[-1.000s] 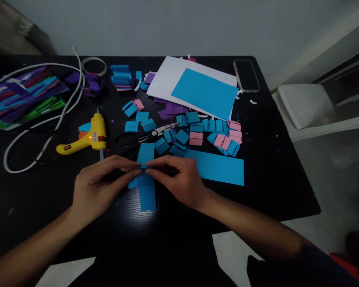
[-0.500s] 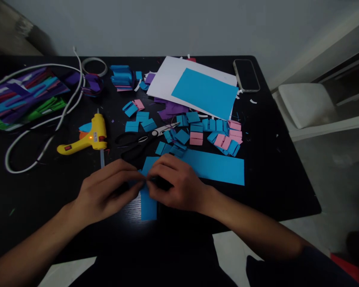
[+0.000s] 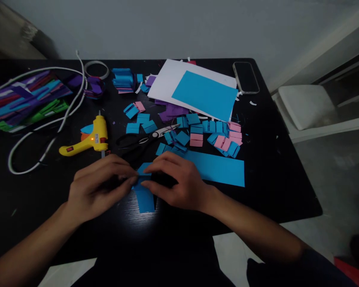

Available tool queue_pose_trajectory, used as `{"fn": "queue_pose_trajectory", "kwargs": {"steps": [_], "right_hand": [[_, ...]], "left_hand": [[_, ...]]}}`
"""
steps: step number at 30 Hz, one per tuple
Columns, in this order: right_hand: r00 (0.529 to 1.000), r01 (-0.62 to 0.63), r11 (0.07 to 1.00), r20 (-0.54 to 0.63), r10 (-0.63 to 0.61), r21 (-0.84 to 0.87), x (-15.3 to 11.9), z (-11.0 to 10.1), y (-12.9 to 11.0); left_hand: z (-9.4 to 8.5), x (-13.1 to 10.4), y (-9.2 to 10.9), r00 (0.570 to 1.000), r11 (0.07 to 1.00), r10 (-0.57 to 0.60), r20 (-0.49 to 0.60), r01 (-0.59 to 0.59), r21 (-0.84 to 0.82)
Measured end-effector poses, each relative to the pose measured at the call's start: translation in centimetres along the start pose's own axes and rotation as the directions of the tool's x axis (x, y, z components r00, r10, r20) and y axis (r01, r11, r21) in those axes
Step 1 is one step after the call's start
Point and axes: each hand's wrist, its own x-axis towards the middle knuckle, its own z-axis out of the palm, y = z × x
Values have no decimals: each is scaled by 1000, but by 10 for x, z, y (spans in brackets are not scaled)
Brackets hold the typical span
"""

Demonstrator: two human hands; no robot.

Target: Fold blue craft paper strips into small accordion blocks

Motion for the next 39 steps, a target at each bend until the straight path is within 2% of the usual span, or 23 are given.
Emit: {"fn": "queue_pose_trajectory", "kwargs": {"steps": [3,5,9,11,17,20,23,25,27,28,30,32,34,36,39], "right_hand": [[999,40,999,17,-40,30,0,2,-2],[1000,25,999,0,-25,35,1,0,-3],[992,-33,999,-121,31,-12,3,-7,-4],[987,-37,999,-160,32,-31,4,-7,-3],[985,49,995,-164,-62,-86,-1,2,0],[985,99,992,-136,-109,-73,-2,6,1],[986,88,995,-140,-95,-54,-3,8,1],[987,25,1000,-156,-25,-2,-4,10,0],[974,-120,981,-172,145,152,-5,12,0],[952,-210,941,-165,258,265,-5,13,0],[878,-370,788,-91,469,492,-4,15,1],[812,-480,620,45,582,621,-2,15,2],[778,-555,540,166,605,633,0,13,1],[780,-580,560,204,592,592,1,12,0],[806,-560,625,186,561,543,-1,12,-3]], "left_hand": [[2,0,1,1000,999,4,10,-3,-34],[-3,1,-1,1000,999,-15,9,15,-36],[-14,4,-9,989,994,-112,-99,113,6],[-14,6,-10,981,988,-152,-122,150,-25],[2,5,-1,957,940,-281,70,289,-181],[5,3,1,935,913,-343,86,354,-202],[6,2,2,930,906,-366,37,365,-212],[7,2,2,932,910,-362,4,355,-216],[7,3,2,939,917,-344,-13,333,-222],[8,3,3,944,921,-331,-14,319,-225],[9,4,3,955,932,-295,-19,284,-224],[10,4,3,965,947,-260,-28,249,-204],[12,3,2,970,958,-238,-37,229,-172],[13,2,2,968,962,-245,-51,237,-138],[16,0,1,953,953,-292,-77,283,-106]]}}
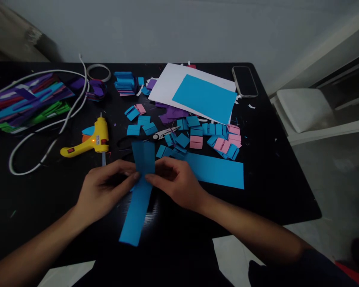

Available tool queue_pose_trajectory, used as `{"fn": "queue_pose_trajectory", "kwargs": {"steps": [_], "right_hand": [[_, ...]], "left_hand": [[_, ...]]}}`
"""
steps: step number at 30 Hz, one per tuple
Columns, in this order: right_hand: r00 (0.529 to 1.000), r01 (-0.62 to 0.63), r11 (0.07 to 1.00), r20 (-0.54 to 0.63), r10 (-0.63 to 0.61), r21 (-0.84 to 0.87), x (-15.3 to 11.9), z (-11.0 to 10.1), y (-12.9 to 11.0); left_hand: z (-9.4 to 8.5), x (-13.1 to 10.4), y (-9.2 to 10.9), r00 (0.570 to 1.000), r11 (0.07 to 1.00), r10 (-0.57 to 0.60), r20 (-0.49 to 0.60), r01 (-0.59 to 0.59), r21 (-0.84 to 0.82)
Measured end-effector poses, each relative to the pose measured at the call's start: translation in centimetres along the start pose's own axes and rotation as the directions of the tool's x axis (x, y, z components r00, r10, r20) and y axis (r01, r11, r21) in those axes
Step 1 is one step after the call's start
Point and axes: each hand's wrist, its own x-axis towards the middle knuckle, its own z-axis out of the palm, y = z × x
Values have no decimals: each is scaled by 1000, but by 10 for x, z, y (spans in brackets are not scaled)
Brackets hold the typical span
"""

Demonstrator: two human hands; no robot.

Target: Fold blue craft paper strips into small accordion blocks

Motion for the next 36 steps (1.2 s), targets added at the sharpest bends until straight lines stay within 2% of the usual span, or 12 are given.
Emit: {"fn": "queue_pose_trajectory", "kwargs": {"steps": [7,14,16,21,24,30,36], "right_hand": [[993,117,989,-25,-119,-89,-1,1,5],[993,105,986,-35,-110,-129,-2,-3,-3],[995,90,987,-39,-96,-133,-2,-4,-5],[997,61,995,-46,-64,-74,-2,-2,-3],[995,77,990,-50,-84,-114,-2,0,-2],[984,156,963,-49,-170,-218,-6,1,-1],[988,135,967,-40,-147,-214,-5,2,3]], "left_hand": [[1,0,2,998,996,-54,30,56,-69],[-2,0,0,992,974,-114,59,123,-189],[-3,-1,0,996,984,-71,46,77,-161],[-3,-1,0,991,989,130,20,-128,-72],[-4,-2,0,985,984,166,36,-164,-67],[-5,-2,3,998,1000,-20,64,20,-6],[-1,-2,2,996,999,-9,84,5,49]]}}
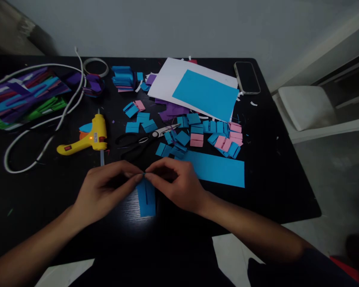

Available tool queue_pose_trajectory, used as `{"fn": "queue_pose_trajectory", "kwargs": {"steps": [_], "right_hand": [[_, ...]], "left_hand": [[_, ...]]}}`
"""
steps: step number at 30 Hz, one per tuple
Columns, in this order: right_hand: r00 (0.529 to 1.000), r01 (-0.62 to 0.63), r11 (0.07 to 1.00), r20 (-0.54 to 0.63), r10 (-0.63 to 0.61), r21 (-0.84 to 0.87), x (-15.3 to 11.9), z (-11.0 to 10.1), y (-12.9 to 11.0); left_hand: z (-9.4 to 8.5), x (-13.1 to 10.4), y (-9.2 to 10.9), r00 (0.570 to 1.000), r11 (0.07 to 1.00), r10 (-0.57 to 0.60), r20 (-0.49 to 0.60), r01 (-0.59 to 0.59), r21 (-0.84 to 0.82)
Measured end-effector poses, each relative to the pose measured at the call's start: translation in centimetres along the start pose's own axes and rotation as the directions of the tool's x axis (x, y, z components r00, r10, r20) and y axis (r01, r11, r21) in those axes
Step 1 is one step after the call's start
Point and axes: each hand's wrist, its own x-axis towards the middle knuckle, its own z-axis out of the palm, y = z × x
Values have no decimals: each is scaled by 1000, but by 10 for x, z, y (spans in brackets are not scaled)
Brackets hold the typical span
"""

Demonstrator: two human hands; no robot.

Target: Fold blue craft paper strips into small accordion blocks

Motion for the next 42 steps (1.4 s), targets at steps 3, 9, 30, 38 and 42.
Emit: {"fn": "queue_pose_trajectory", "kwargs": {"steps": [3,9,30,38,42], "right_hand": [[999,-28,1000,30,28,3,0,0,1],[995,-48,998,82,50,-28,0,-3,-3],[997,-67,998,37,67,-8,3,-6,-5],[994,-94,995,56,94,9,3,-6,-4],[994,-89,995,67,87,41,3,-5,-2]], "left_hand": [[0,1,0,1000,1000,7,5,-7,-6],[-1,-1,-1,998,1000,12,64,-11,-25],[-4,2,-2,997,995,-68,34,71,-77],[-7,5,-5,991,989,-102,85,110,-97],[-5,5,-7,984,980,-132,117,147,-132]]}}
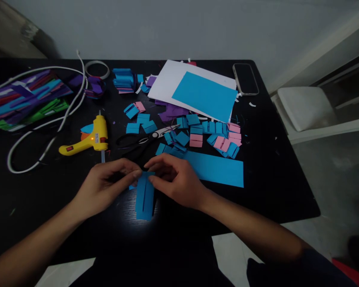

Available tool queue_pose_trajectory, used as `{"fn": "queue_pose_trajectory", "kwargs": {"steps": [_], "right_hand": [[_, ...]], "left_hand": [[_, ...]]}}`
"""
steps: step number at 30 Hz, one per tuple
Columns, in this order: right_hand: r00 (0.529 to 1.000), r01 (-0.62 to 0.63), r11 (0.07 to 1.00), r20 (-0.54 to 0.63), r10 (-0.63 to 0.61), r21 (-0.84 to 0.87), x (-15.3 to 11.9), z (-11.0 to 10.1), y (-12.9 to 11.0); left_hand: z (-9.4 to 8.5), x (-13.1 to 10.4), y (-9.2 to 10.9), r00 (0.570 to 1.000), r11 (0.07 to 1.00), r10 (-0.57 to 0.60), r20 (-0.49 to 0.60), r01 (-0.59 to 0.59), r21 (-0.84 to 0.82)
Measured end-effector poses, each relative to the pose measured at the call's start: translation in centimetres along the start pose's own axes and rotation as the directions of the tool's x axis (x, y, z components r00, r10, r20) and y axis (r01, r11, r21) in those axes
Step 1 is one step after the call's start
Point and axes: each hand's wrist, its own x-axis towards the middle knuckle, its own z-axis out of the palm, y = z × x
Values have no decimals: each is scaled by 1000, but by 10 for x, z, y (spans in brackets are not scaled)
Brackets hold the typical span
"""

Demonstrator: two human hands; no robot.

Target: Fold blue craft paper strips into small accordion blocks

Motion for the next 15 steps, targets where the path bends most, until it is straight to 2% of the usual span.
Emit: {"fn": "queue_pose_trajectory", "kwargs": {"steps": [5,9,15], "right_hand": [[999,14,999,29,-15,31,1,-1,1],[999,44,999,1,-44,-13,2,-3,0],[997,74,996,29,-73,-57,2,-3,-1]], "left_hand": [[2,-2,-2,1000,1000,-4,-12,4,-13],[3,-4,-5,998,998,-31,-45,29,-58],[2,-5,-6,999,999,-11,-46,10,-31]]}}
